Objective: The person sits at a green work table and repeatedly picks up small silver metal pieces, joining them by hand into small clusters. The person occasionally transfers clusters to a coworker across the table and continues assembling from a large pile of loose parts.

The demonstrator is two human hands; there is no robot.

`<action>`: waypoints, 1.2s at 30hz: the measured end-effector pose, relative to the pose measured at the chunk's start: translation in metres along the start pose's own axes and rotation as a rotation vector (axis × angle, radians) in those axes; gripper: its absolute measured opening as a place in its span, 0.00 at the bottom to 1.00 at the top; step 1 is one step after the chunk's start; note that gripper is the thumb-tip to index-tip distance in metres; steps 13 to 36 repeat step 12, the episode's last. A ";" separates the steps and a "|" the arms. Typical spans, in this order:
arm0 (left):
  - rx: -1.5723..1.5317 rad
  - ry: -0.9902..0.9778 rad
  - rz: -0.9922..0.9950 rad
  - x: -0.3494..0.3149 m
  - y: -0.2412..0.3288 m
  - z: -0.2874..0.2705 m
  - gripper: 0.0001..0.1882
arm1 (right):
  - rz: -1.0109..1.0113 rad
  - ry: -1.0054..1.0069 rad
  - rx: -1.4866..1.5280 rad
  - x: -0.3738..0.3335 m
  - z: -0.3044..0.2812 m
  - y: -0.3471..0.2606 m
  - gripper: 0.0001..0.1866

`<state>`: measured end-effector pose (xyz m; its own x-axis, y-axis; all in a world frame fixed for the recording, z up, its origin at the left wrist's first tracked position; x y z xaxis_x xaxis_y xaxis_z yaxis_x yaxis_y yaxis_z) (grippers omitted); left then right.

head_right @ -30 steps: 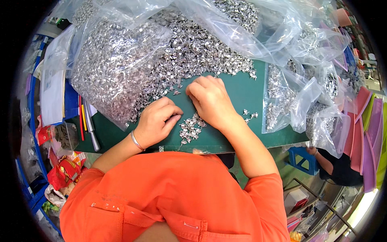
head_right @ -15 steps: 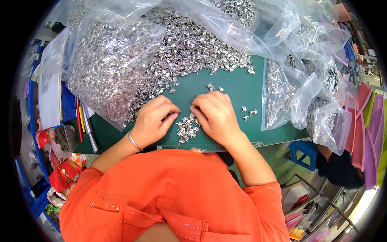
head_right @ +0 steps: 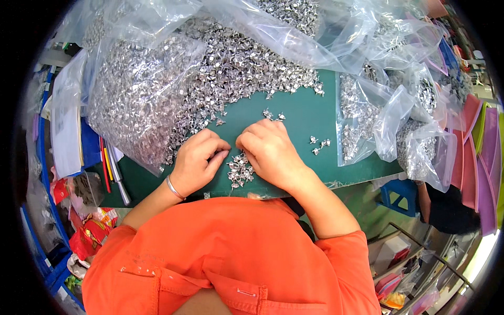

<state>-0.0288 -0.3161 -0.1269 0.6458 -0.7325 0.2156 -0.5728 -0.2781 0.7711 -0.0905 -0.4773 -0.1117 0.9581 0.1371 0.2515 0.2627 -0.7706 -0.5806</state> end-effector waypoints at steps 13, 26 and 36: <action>-0.002 -0.006 0.004 0.000 0.002 0.000 0.05 | -0.122 -0.049 -0.051 0.005 0.006 -0.014 0.06; -0.002 -0.006 0.004 0.000 0.002 0.000 0.05 | -0.122 -0.049 -0.051 0.005 0.006 -0.014 0.06; -0.002 -0.006 0.004 0.000 0.002 0.000 0.05 | -0.122 -0.049 -0.051 0.005 0.006 -0.014 0.06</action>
Point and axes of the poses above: each hand's wrist, its own x-axis towards the middle knuckle, its own z-axis out of the palm, y = z × x, the point moved 5 cm from there along x, towards the middle knuckle, and after that the axes turned 3 degrees about -x, right-handed, at the moved point
